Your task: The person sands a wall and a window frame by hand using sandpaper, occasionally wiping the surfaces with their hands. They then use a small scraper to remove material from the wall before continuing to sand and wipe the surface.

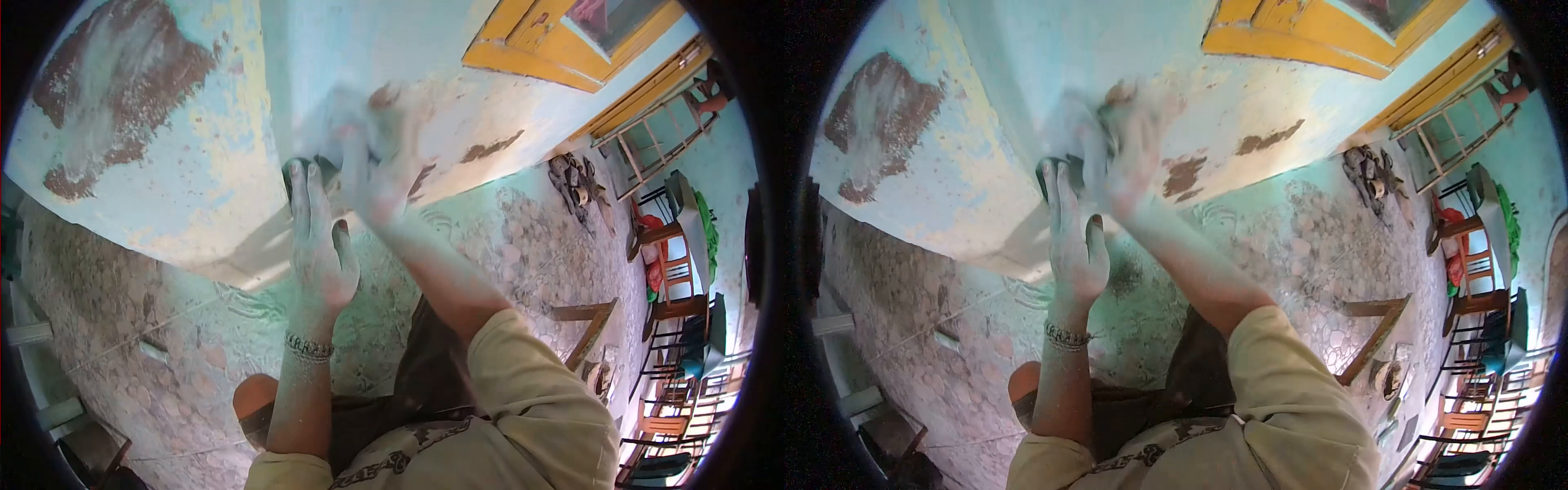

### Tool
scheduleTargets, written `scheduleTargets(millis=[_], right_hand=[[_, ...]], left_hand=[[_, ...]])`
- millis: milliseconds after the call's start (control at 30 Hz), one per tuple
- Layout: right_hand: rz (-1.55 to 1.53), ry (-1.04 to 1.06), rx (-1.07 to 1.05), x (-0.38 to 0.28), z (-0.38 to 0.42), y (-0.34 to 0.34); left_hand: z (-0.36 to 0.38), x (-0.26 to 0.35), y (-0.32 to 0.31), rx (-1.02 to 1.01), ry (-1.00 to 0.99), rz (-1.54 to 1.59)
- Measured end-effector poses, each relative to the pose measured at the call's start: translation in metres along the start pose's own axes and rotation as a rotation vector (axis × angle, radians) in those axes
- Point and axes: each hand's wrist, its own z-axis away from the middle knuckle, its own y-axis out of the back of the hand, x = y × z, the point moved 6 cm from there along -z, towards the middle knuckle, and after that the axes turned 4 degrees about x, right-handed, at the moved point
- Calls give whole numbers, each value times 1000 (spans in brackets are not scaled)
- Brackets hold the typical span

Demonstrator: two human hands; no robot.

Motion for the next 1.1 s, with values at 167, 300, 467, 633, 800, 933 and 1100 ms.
scheduleTargets(millis=[167, 300, 467, 633, 800, 933, 1100], right_hand=[[-139, -66, 60, -9, -76, -10], [-98, -67, 100, -11, -86, -9], [-26, 22, 45, 3, -11, -3], [-5, 128, 126, -21, -112, -10], [-171, -180, 199, 3, -22, -13], [-212, -124, 108, 0, -12, -16], [-181, -86, 179, -26, -123, -26]], left_hand=[[8, 1, 2, -23, 74, 57], [7, 2, 6, -50, 131, 84], [9, 5, 7, -13, 59, 84], [8, 7, 5, -19, 159, 158], [9, 10, 2, -32, 124, 88], [3, 9, 1, 47, 124, 106], [16, 9, -4, 24, 139, 50]])
